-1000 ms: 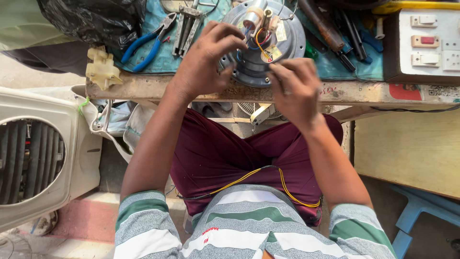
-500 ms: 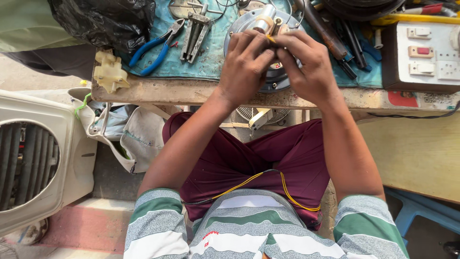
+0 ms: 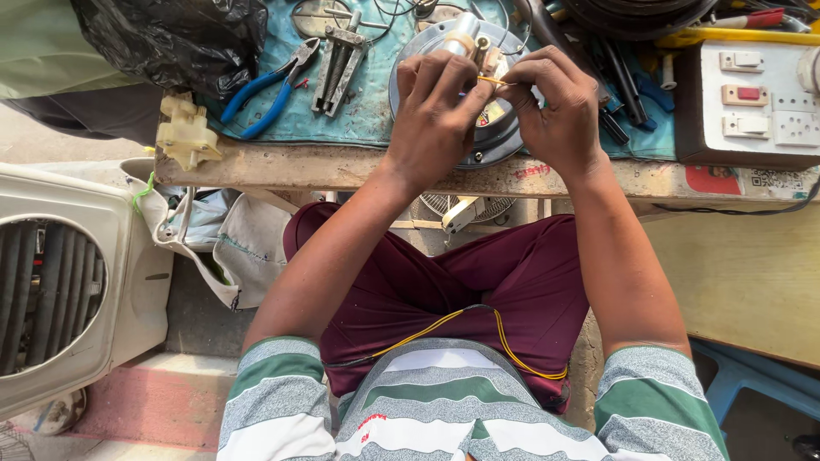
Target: The person sits on the floor repairing an electric fan motor. They use a screwdriver to tighten a terminal on the motor housing, connect blue and yellow wires to the motor, then hold the wound rotor and tap it onto the motor shaft with a hammer.
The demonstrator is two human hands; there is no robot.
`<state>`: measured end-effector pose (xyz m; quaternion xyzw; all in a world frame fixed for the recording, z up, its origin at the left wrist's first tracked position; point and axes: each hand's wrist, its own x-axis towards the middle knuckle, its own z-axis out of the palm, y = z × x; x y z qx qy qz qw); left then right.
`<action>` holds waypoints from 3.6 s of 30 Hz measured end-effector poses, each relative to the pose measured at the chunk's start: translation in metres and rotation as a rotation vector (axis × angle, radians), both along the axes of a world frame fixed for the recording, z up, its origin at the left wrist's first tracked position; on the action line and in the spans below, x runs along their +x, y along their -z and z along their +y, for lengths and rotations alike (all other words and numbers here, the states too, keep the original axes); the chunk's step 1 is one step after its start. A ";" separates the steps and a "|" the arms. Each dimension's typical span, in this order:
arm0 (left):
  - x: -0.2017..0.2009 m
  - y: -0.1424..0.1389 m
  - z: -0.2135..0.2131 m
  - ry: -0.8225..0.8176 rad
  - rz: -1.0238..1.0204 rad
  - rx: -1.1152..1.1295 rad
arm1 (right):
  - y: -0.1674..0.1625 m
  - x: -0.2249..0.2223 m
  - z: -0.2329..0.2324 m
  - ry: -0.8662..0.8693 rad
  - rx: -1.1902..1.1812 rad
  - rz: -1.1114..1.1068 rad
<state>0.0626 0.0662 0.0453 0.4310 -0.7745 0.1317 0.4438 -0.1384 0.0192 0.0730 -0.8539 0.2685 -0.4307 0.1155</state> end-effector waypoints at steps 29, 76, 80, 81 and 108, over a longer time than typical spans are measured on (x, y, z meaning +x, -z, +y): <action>0.007 -0.016 -0.003 0.065 0.320 0.251 | 0.003 0.003 0.000 -0.008 -0.268 0.056; -0.008 0.013 -0.006 0.097 0.362 0.210 | 0.037 -0.035 0.005 0.030 0.179 -0.239; -0.011 0.014 -0.008 0.082 0.361 0.196 | 0.041 -0.040 0.004 0.047 0.132 -0.229; -0.011 0.014 -0.009 0.076 0.364 0.210 | 0.042 -0.043 0.004 0.057 0.103 -0.218; 0.036 0.001 -0.024 0.431 0.395 0.357 | 0.062 -0.100 0.083 0.757 -0.001 -0.421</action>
